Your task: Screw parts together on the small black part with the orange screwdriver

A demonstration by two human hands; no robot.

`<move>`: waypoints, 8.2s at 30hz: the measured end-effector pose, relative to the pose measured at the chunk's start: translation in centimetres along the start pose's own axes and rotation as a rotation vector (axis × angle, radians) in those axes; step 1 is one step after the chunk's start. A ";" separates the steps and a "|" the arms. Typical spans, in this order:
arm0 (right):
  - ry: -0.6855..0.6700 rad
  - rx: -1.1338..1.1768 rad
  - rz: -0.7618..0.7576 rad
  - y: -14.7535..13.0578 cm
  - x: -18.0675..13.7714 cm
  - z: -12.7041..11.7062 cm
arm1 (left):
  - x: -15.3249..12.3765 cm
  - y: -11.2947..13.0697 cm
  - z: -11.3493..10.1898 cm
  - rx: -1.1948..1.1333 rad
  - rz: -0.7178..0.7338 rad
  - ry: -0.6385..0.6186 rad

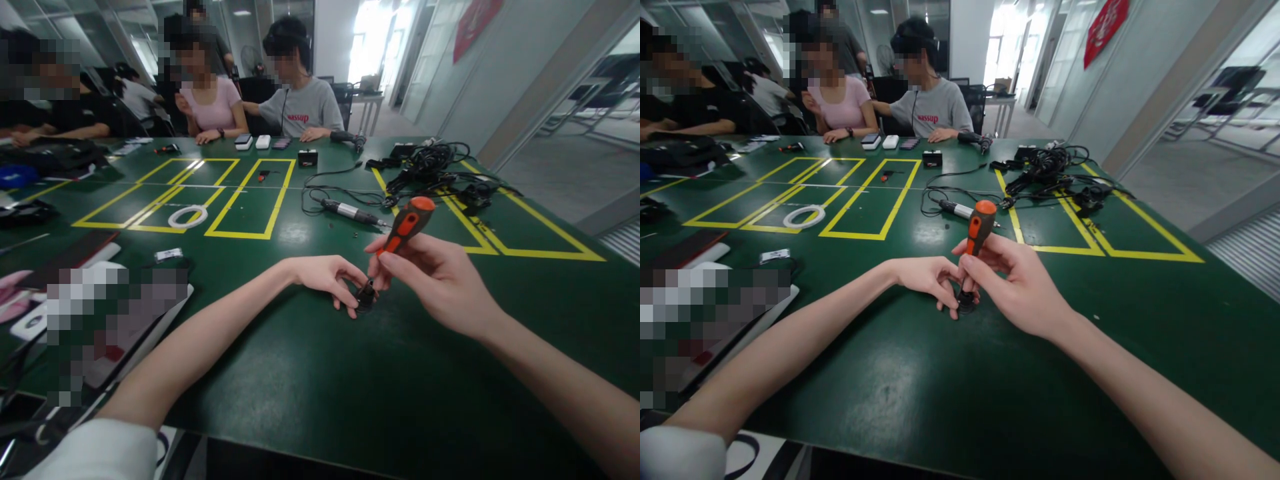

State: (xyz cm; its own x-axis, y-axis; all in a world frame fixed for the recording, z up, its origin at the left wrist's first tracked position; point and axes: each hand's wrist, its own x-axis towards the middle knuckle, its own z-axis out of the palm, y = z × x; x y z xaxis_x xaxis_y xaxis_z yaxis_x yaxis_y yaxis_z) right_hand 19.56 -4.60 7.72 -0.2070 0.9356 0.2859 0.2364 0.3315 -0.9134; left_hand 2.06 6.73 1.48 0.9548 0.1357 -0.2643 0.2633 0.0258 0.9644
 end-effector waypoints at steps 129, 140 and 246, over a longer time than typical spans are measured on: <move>0.065 -0.083 -0.063 -1.9 0.4 -1.6 | 0.4 -0.9 0.0 -0.100 0.017 0.075; 0.109 -0.123 -0.036 -2.1 0.4 -2.0 | 0.6 -1.1 -0.2 -0.100 0.006 0.090; -0.030 0.676 -0.126 -1.8 0.4 0.5 | 0.8 -1.2 1.0 -0.250 0.110 0.085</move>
State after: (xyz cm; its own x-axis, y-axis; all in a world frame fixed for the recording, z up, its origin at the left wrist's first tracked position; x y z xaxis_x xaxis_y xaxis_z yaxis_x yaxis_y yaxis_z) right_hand 18.58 -4.88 9.30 -0.2226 0.8880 0.4024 -0.4330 0.2797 -0.8569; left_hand 2.68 5.80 0.08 0.9580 0.2339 -0.1658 0.1060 0.2481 0.9629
